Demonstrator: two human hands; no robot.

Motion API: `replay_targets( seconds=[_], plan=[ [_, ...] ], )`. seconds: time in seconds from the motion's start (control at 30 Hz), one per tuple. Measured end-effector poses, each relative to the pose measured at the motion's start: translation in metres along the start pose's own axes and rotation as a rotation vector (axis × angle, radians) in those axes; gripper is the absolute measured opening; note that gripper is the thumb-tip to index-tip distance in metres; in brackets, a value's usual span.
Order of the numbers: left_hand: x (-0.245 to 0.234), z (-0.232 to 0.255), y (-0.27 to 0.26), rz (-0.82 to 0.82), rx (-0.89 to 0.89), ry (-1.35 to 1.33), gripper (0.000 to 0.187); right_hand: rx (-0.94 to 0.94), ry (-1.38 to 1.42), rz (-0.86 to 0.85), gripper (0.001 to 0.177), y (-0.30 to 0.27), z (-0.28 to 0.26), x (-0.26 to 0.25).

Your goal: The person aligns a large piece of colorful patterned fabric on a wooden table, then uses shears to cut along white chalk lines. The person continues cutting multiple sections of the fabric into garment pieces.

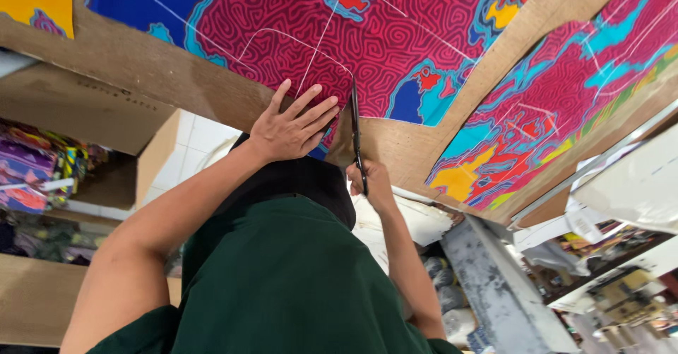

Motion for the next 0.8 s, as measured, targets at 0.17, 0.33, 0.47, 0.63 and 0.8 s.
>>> replay_targets(
  seconds=[0.17,0.33,0.47,0.63,0.8],
  plan=[
    [0.0,-0.001,0.0,-0.008,-0.014,-0.004,0.053,0.033,-0.181,-0.096,0.031,0.011,-0.025,-0.037],
    [0.0,-0.002,0.001,-0.013,-0.018,-0.022,0.056,0.081,-0.338,-0.18,0.035,0.014,-0.056,-0.058],
    [0.005,-0.001,-0.002,-0.051,-0.021,-0.029,0.059,0.055,-0.527,-0.223,0.036,0.03,-0.084,-0.073],
    [0.007,-0.002,-0.003,-0.059,-0.018,-0.036,0.059,0.082,-0.676,-0.252,0.04,0.045,-0.111,-0.088],
    [0.003,-0.002,0.0,-0.048,-0.015,-0.017,0.06,0.065,-0.764,-0.317,0.04,0.06,-0.15,-0.089]
  ],
)
Point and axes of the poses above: each hand's wrist, its own y-axis towards the middle knuckle, its own x-axis out of the palm, z = x × y, the point moved 6 cm from there along y, towards the middle knuckle, and after that the axes turned 8 degrees about z, right-handed, at the moved point
